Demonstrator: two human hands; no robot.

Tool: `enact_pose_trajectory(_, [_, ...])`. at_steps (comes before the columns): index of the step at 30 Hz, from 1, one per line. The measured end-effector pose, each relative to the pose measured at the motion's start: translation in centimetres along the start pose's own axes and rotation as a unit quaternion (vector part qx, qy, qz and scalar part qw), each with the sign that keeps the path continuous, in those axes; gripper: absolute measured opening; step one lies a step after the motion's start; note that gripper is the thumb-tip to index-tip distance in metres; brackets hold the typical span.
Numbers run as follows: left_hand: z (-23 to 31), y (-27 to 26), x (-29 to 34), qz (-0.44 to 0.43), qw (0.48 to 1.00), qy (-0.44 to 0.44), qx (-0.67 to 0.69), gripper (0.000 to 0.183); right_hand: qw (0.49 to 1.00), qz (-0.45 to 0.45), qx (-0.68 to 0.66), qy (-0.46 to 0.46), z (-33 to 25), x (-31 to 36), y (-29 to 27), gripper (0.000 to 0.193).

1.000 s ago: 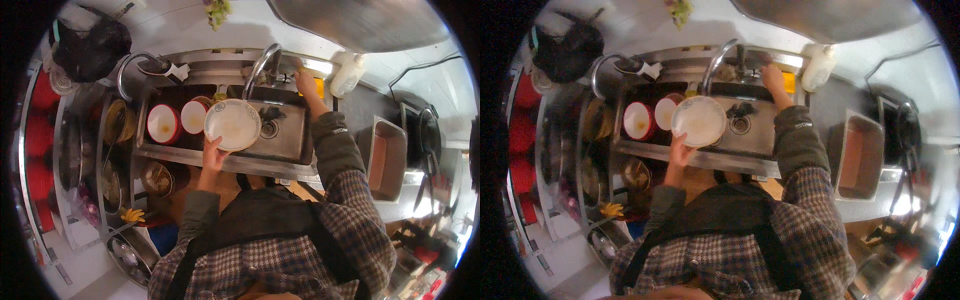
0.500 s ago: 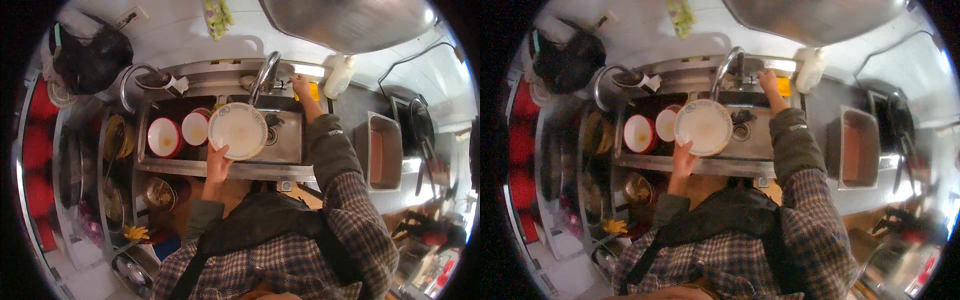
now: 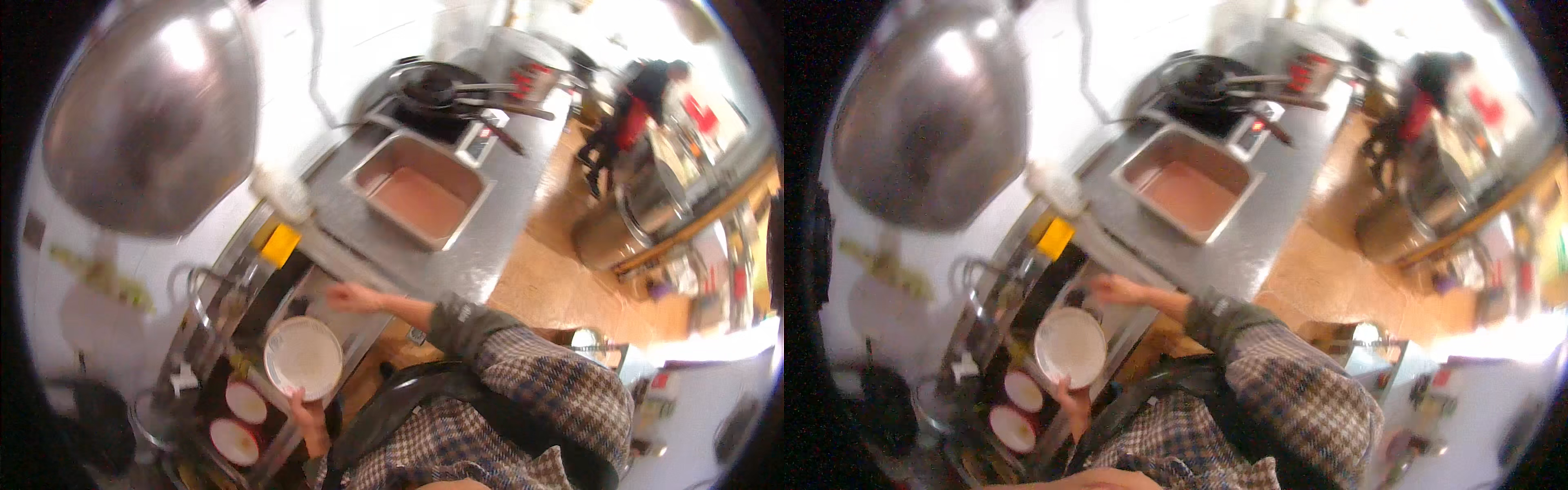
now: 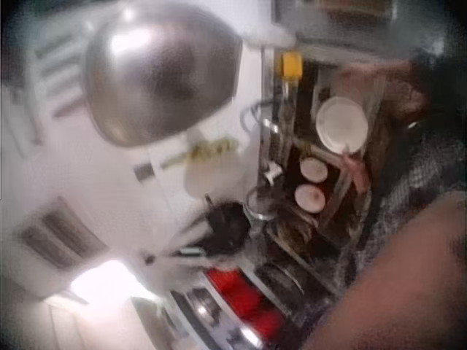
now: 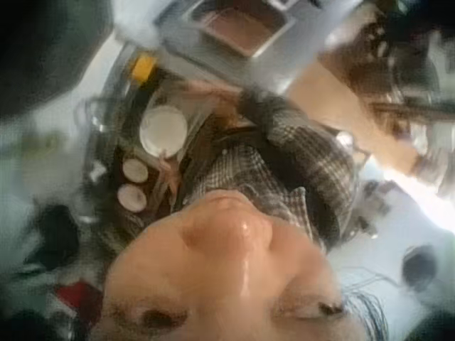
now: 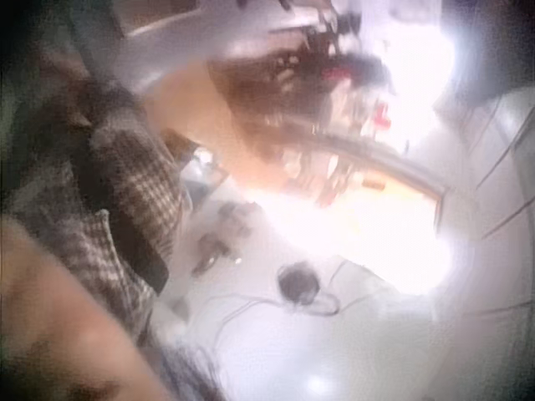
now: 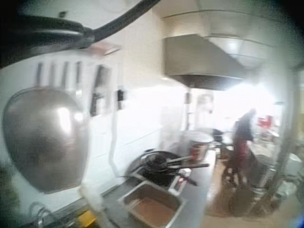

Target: The person pours a dark sauce from a metal pot into a large wok containing browned meat chunks, then adds water from a hose and stirs the mixture. They later retrieve a lid from a freezer, cover a pot, and scoop a yellow liquid from a rice cooker into a bowl.

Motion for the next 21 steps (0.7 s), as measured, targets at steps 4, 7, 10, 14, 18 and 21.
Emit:
enact_pose_trajectory(4, [-1.9,7.8,1.8,-0.154,0.964,-0.164,0.143,0.06,0.969,0.072,-0.076,0.225,3.2,23.3,-6.7,0.049])
enact_pose_trajectory(7, [-3.7,16.6,4.4,-0.243,0.943,-0.209,0.09,0.069,0.912,0.21,-0.19,0.296,4.3,39.4,-11.1,0.044])
enact_pose_trajectory(10, [-5.8,26.6,6.8,-0.364,0.9,-0.24,0.002,0.075,0.854,0.354,-0.219,0.314,4.6,52.4,-14.4,0.042])
enact_pose_trajectory(14, [-10.2,39.5,10.2,-0.474,0.843,-0.253,0.026,0.066,0.775,0.506,-0.262,0.274,5.4,63.4,-17.4,0.042])
enact_pose_trajectory(18, [-14.6,51.7,13.4,-0.47,0.849,-0.237,-0.043,0.052,0.742,0.567,-0.276,0.228,5.9,69.8,-21.3,0.041])
enact_pose_trajectory(21, [-17.8,60.7,15.6,-0.519,0.802,-0.296,0.01,0.05,0.743,0.601,-0.232,0.184,6.2,73.8,-26.2,0.04])
Point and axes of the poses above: each hand's wrist, its own x-axis away from the middle knuckle, its own y-axis out of the palm, z = x × y, the point moved 1 cm from there along -x, towards the middle knuckle, and after that the axes turned 2 degrees about -x, right-handed, at the moved point
